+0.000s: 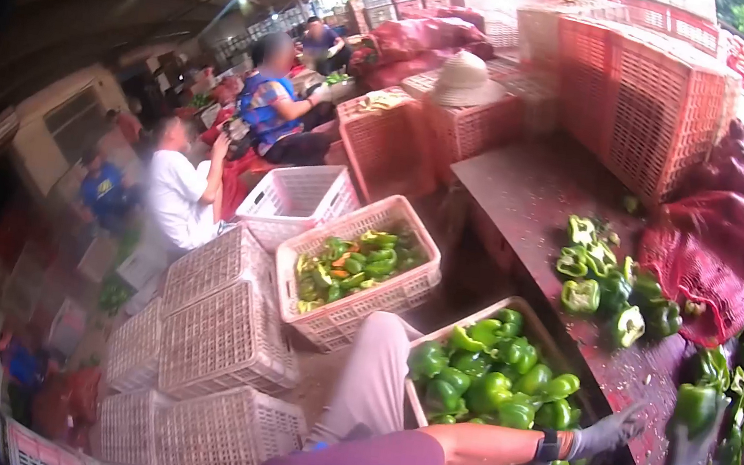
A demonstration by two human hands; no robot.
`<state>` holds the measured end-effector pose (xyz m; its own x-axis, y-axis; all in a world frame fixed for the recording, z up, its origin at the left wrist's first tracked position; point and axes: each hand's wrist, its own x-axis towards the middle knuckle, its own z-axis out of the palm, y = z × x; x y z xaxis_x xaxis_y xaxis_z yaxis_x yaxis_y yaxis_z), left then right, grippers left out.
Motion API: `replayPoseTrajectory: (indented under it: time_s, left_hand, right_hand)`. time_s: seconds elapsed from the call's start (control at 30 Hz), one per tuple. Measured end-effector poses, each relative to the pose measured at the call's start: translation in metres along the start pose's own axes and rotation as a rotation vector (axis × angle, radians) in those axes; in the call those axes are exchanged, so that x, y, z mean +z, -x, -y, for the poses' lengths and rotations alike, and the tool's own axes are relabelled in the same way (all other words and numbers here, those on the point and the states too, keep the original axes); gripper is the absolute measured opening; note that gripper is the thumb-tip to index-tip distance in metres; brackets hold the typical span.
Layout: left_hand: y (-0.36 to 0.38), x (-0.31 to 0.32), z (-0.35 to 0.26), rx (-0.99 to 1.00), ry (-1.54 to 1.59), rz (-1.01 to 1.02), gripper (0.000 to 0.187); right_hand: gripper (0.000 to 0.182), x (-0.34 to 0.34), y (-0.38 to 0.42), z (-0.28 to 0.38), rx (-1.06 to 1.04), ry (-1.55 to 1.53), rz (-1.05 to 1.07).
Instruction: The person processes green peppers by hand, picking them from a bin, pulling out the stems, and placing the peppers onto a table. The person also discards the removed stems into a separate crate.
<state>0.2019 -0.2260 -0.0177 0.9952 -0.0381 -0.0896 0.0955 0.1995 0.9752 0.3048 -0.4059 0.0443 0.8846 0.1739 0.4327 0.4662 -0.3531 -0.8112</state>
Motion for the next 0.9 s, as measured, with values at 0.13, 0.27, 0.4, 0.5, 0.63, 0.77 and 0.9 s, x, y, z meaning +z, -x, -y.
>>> replayPoseTrajectory:
  time_s: [0.13, 0.27, 0.4, 0.5, 0.63, 0.77, 0.9]
  left_hand:
    - [0.028, -0.022, -0.027, 0.167, 0.529, -0.162, 0.075]
    - [0.084, -0.077, -0.032, 0.167, 0.231, -0.244, 0.065]
    - [0.114, -0.105, -0.034, 0.083, 0.093, -0.324, 0.067]
    - [0.138, -0.131, -0.049, 0.124, 0.041, -0.288, 0.061]
    - [0.145, -0.156, -0.018, 0.359, 0.129, -0.215, 0.044]
    - [0.157, -0.175, -0.011, 0.200, 0.873, 0.093, 0.040]
    - [0.184, -0.186, -0.053, 0.049, 1.035, 0.267, 0.053]
  right_hand:
    - [0.080, 0.089, 0.079, 0.045, -0.409, 0.211, 0.050]
    - [0.085, 0.124, 0.116, 0.079, -0.272, -0.106, 0.235]
    - [0.080, 0.139, 0.125, 0.104, 0.090, -0.632, 0.499]
    - [0.065, 0.157, 0.128, 0.112, 0.184, -0.694, 0.464]
    - [0.044, 0.159, 0.130, 0.128, 0.778, -1.370, 0.669]
    - [0.049, 0.157, 0.124, 0.150, 0.468, -0.898, 0.449]
    - [0.059, 0.136, 0.077, 0.123, 0.130, -0.263, 0.068]
